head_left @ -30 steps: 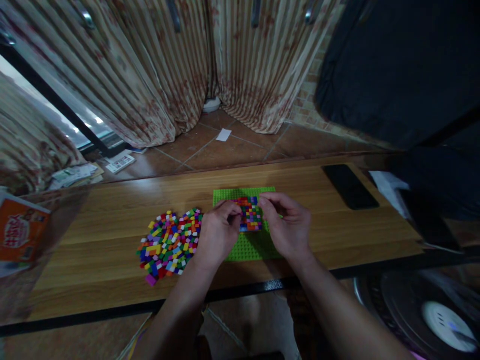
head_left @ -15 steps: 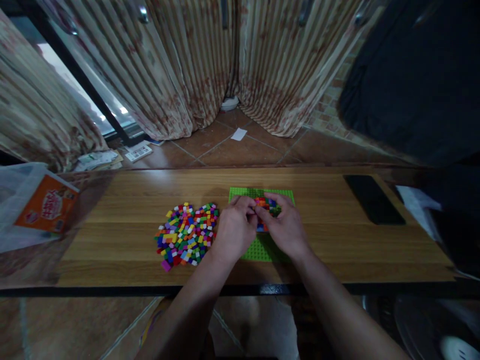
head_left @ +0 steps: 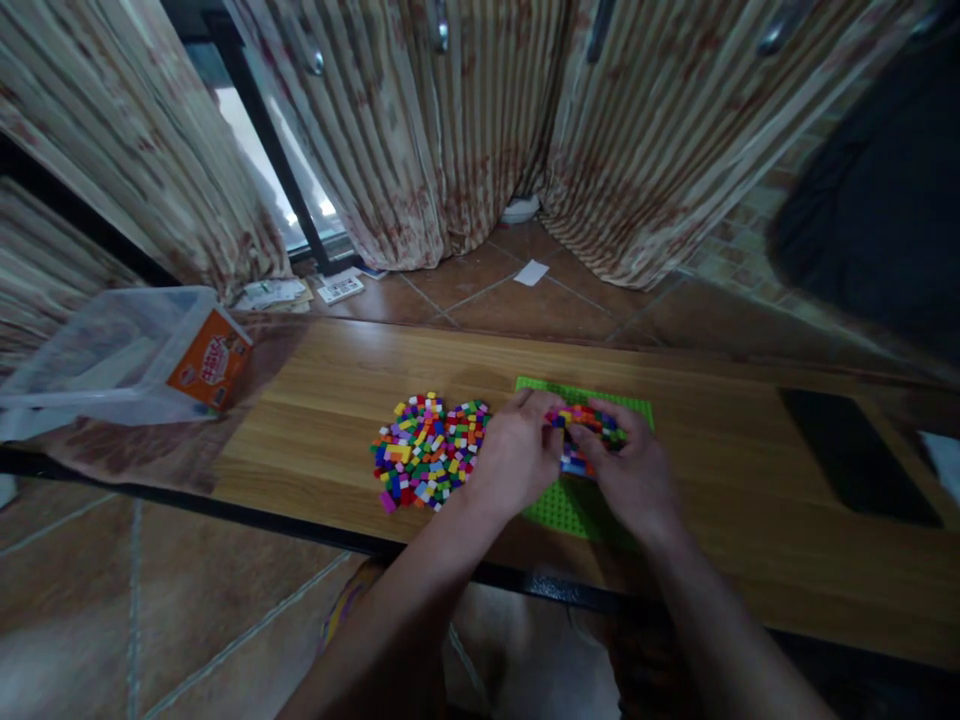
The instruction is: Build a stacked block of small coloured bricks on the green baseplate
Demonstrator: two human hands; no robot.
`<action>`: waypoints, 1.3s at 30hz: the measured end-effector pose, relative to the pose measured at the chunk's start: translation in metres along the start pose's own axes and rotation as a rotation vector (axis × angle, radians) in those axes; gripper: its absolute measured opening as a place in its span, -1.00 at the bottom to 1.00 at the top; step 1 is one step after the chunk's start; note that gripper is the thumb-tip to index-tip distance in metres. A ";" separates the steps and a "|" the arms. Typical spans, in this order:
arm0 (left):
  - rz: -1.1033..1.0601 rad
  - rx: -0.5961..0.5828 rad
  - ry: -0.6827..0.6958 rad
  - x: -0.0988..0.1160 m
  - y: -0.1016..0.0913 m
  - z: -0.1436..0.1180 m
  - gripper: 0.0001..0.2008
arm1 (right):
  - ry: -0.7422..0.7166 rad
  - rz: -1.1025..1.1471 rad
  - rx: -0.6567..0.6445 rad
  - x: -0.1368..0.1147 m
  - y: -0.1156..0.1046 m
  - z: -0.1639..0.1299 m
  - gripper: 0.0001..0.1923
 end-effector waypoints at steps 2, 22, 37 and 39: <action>0.052 0.057 -0.055 -0.011 -0.019 0.004 -0.73 | -0.004 -0.007 -0.001 -0.001 0.001 -0.001 -0.53; 0.450 -0.289 -0.306 -0.084 -0.105 0.001 -0.74 | -0.035 -0.025 0.000 0.008 -0.008 0.004 -0.55; 0.630 -0.325 -0.307 -0.077 -0.101 0.007 -0.84 | 0.007 0.024 0.003 0.004 -0.011 0.008 -0.59; 0.643 -0.318 -0.313 -0.076 -0.100 0.007 -0.84 | 0.010 0.025 -0.004 0.004 -0.011 0.008 -0.60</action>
Point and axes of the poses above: each hand's wrist, its own z-axis towards the middle knuckle, its own y-axis out of the palm, x = y × z, the point moved 3 cm from there along z, towards the middle knuckle, and after that the axes turned 6 degrees about -y, right-handed, at the moved point
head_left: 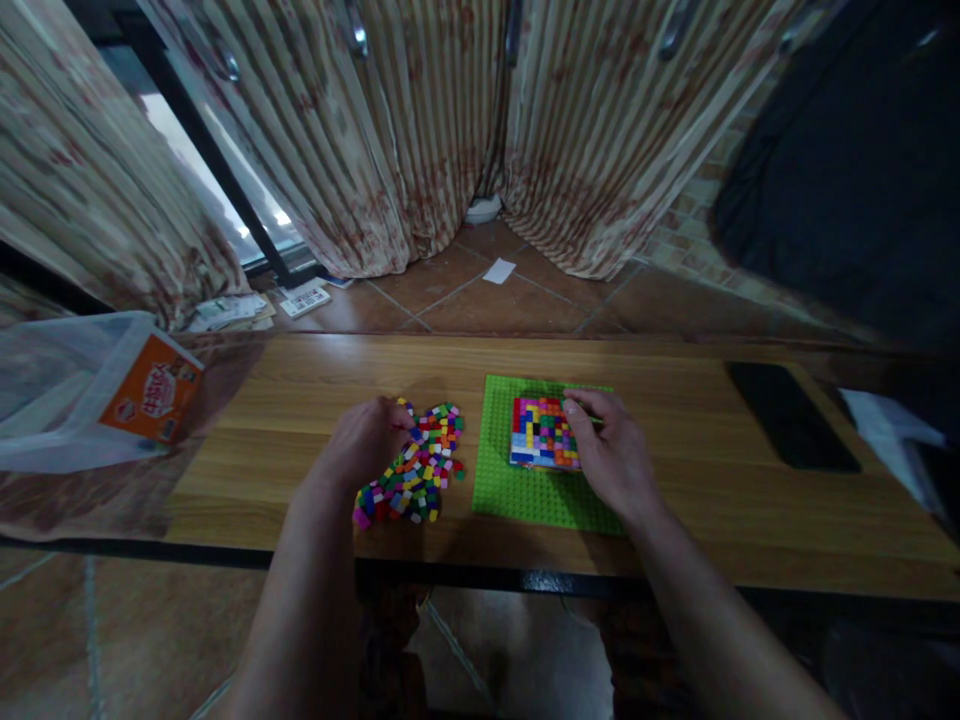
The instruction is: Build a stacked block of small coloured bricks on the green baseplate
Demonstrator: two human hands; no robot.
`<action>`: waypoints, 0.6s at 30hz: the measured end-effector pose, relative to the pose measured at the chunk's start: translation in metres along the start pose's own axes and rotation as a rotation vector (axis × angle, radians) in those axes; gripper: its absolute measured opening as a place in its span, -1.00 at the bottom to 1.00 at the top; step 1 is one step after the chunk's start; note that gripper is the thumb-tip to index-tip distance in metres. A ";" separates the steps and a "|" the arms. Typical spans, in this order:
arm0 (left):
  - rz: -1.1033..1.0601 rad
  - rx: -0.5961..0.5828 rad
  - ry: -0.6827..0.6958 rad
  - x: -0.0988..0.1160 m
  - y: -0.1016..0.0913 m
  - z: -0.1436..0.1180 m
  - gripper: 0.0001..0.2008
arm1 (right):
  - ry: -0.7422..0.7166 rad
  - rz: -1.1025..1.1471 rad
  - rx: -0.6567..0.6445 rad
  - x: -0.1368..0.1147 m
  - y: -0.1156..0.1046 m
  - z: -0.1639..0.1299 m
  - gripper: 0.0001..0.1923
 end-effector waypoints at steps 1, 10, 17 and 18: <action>0.005 0.002 -0.006 0.000 0.000 0.000 -0.83 | -0.001 -0.001 -0.002 0.000 0.000 0.000 -0.60; -0.037 0.009 0.040 0.000 0.003 0.000 -0.77 | -0.034 -0.018 0.007 -0.001 0.000 0.000 -0.60; -0.065 0.012 0.044 -0.001 0.006 0.001 -0.77 | -0.037 -0.025 -0.001 -0.002 0.001 -0.001 -0.58; -0.057 0.008 0.039 0.000 0.006 0.001 -0.77 | -0.042 -0.029 -0.001 -0.002 0.001 -0.001 -0.59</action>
Point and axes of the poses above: each hand's wrist, its own z-axis towards the middle knuckle, its own y-axis out of the palm, x = y × z, the point moved 3 cm from there along z, towards the middle knuckle, and after that the axes turned 6 degrees about -y, right-handed, at the moved point
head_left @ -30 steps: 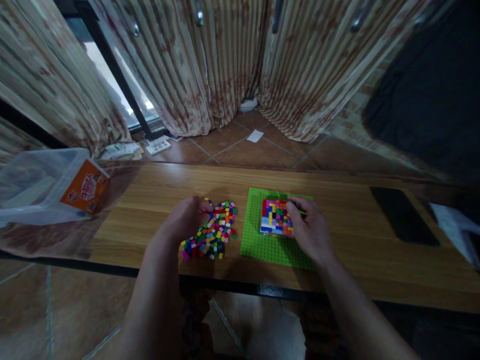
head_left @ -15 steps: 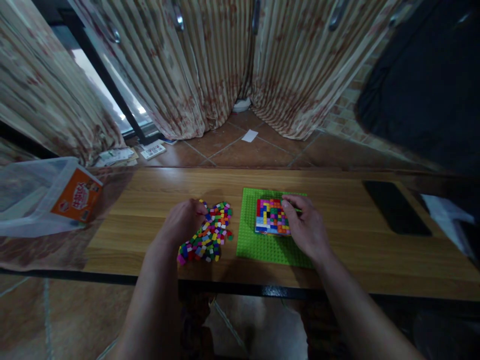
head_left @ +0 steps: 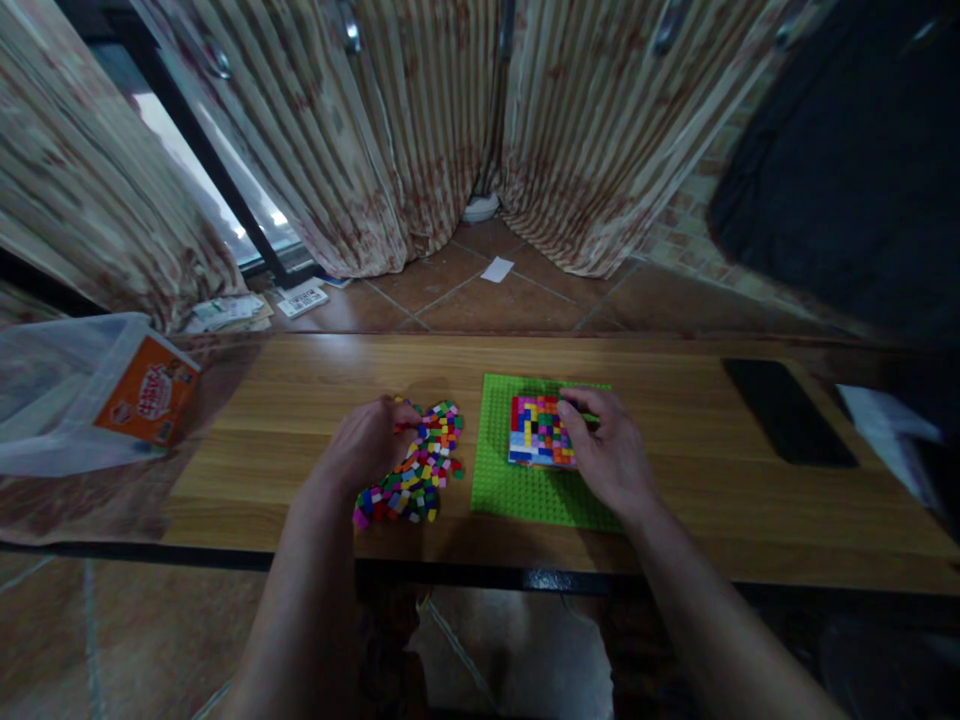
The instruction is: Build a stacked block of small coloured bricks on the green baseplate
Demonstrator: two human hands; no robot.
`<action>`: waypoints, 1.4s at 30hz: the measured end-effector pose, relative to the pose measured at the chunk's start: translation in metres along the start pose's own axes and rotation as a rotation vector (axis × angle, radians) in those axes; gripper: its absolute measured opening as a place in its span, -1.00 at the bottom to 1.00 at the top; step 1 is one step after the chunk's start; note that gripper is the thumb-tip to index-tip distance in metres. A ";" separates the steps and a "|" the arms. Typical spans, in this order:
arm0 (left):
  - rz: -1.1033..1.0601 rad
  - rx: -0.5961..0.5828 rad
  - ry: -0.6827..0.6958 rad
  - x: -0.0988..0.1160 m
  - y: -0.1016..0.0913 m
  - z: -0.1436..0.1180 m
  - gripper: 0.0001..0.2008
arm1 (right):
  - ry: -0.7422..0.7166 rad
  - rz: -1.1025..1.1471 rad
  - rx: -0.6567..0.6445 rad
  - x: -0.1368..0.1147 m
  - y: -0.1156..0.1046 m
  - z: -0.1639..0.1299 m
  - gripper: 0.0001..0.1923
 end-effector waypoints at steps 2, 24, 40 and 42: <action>0.011 -0.009 -0.005 0.001 0.001 0.000 -0.75 | -0.008 -0.006 0.002 0.000 0.000 0.000 -0.61; -0.079 0.112 0.118 0.027 0.004 0.003 -0.83 | -0.033 0.004 0.011 -0.001 0.000 -0.001 -0.70; -0.544 0.198 0.363 0.121 0.032 -0.013 -0.91 | 0.018 0.077 0.060 0.001 -0.002 0.003 -0.71; -0.493 0.218 0.356 0.124 0.035 -0.014 -0.91 | 0.013 0.069 0.060 0.000 -0.003 0.003 -0.72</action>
Point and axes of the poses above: each hand's wrist, its own z-axis towards the middle knuckle, its own y-axis out of the palm, x = y × z, the point moved 3 cm from there along z, towards the middle knuckle, and after that the axes turned 6 degrees about -y, right-handed, at the moved point
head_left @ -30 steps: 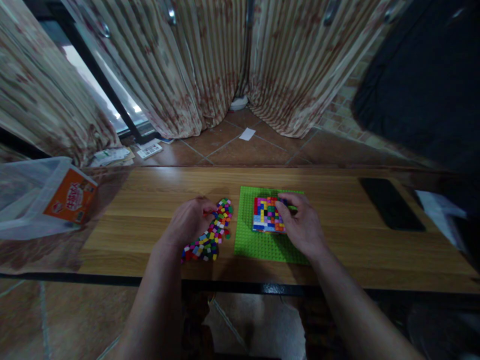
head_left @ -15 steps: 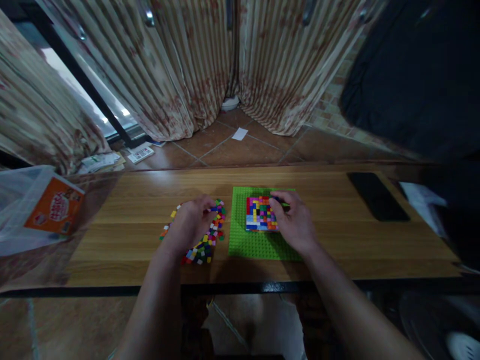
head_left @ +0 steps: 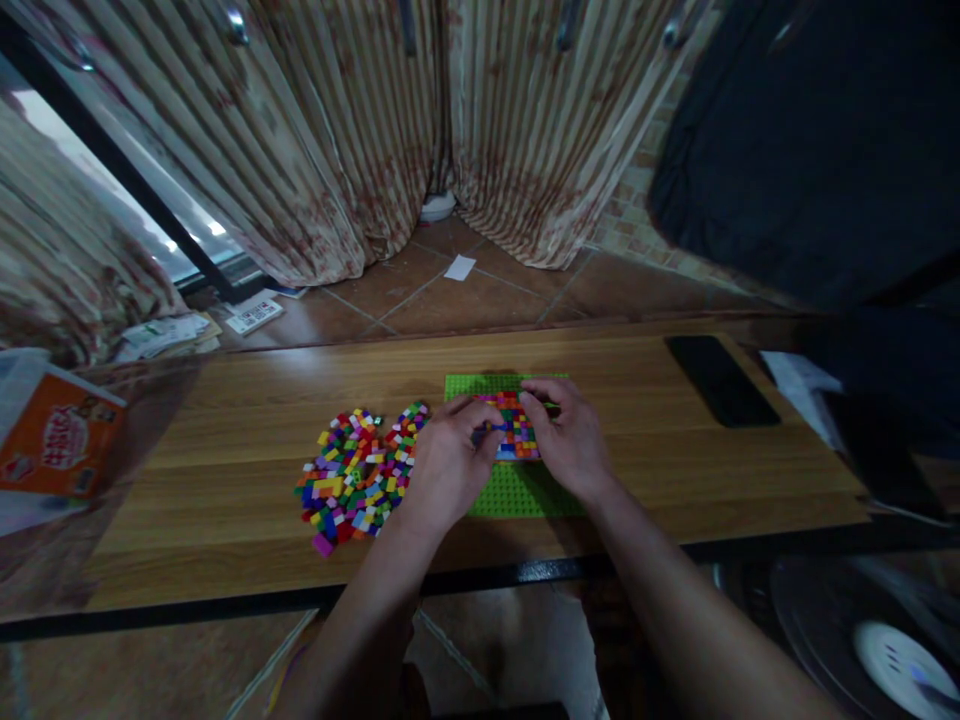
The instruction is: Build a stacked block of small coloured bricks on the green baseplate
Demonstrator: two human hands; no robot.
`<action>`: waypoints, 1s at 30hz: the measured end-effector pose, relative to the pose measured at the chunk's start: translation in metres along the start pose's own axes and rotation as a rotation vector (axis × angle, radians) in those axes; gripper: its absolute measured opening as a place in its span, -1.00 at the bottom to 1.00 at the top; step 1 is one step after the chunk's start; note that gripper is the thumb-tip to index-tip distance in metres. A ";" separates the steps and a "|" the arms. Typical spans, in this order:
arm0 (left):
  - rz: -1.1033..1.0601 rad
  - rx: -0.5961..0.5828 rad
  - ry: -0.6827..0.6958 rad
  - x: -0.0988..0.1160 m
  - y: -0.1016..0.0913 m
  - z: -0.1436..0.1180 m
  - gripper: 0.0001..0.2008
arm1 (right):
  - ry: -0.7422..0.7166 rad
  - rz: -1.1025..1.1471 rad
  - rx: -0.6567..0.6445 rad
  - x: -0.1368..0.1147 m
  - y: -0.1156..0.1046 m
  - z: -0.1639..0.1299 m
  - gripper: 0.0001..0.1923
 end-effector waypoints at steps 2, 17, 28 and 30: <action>0.030 0.013 -0.003 0.001 0.005 -0.001 -0.91 | -0.002 -0.010 0.002 -0.001 0.000 0.000 -0.72; 0.057 0.027 -0.071 0.000 0.020 -0.004 -0.91 | 0.108 0.146 -0.156 0.005 -0.003 -0.004 -0.60; 0.037 -0.008 -0.098 0.003 0.017 -0.005 -0.84 | 0.136 0.082 -0.164 -0.003 -0.001 -0.005 -0.57; 0.017 -0.010 -0.100 0.001 0.016 -0.005 -0.83 | 0.151 0.094 -0.176 -0.002 0.000 -0.006 -0.55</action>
Point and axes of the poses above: each hand's wrist, its own z-axis towards the middle knuckle, its own y-axis out of the palm, x = y × z, the point moved 3 cm from there along z, towards the middle knuckle, and after that the axes turned 6 degrees about -y, right-handed, at the moved point
